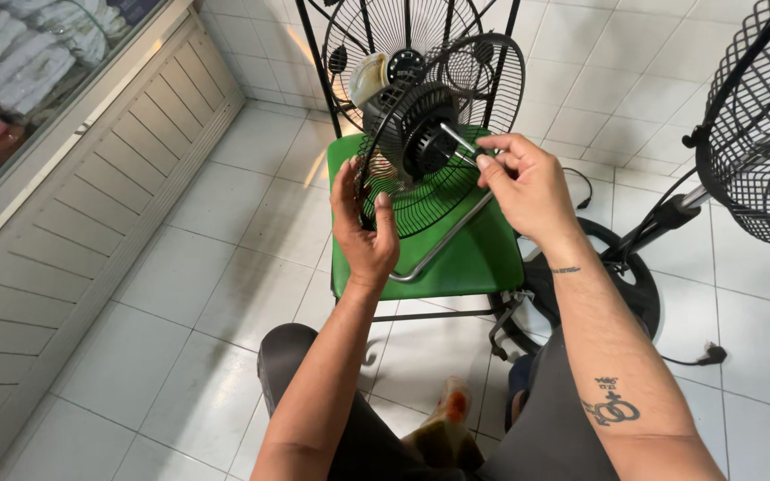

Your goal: The person disassembles a standing electric fan by removing the front grille, fan blades, and rear grille. They then reassemble the fan by reversing the steps. The person also disassembles a smaller table fan by removing its grille and blades.

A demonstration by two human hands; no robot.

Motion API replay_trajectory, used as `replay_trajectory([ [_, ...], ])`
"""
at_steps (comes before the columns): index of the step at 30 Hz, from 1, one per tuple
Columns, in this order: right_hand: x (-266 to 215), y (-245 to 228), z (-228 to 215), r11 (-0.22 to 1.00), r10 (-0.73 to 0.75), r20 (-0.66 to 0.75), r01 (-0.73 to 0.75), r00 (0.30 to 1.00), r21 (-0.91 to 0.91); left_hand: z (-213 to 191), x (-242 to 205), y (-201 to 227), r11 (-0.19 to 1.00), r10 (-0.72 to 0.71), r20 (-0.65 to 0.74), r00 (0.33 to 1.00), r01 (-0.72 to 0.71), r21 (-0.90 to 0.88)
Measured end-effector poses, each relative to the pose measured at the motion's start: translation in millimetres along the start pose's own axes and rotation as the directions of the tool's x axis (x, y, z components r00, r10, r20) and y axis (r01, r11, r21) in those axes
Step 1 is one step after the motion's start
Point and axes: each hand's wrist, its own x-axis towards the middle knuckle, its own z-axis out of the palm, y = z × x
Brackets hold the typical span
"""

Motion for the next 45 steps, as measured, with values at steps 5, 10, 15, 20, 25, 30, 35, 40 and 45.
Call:
replay_trajectory([
  [5,2.3,-12.6,10.4,0.955,0.224,-0.088,-0.237,0.971,-0.181,0.5,15.8,18.4,0.997,-0.010,0.012,1.000,0.011,-0.071],
  [10,3.9,-20.7,14.0,0.946,0.168,-0.113,-0.192,0.979,-0.261,0.1,29.2,22.6,0.980,-0.163,0.056,0.985,0.168,-0.110],
  [15,5.9,-24.8,12.3,0.942,0.192,-0.112,-0.215,0.975,-0.256,-1.6,32.0,14.8,0.960,-0.270,0.079,0.959,0.275,-0.055],
  [20,8.8,-24.8,13.9,0.938,0.210,-0.094,-0.227,0.973,-0.260,-3.1,30.3,3.8,0.978,-0.198,0.060,0.978,0.201,-0.063],
  [25,10.1,-20.9,17.3,0.948,0.224,-0.078,-0.236,0.971,-0.215,-6.3,29.7,-1.3,0.984,-0.179,0.046,0.983,0.180,-0.010],
  [30,10.1,-14.8,18.5,0.964,0.232,-0.060,-0.238,0.971,-0.118,-7.6,30.8,0.0,0.983,-0.185,0.041,0.982,0.184,0.023],
  [35,9.1,-11.0,20.3,0.953,0.289,-0.083,-0.295,0.954,-0.075,-10.1,31.8,1.4,0.981,-0.189,0.045,0.981,0.187,0.041],
  [40,10.9,-3.4,20.1,0.949,0.312,-0.072,-0.314,0.947,-0.016,-9.6,30.1,1.3,0.982,-0.190,0.060,0.980,0.191,-0.008],
  [45,28.4,1.3,0.4,0.754,0.574,0.173,-0.599,0.800,0.269,-11.2,30.8,0.3,0.983,-0.184,0.041,0.982,0.183,0.027],
])
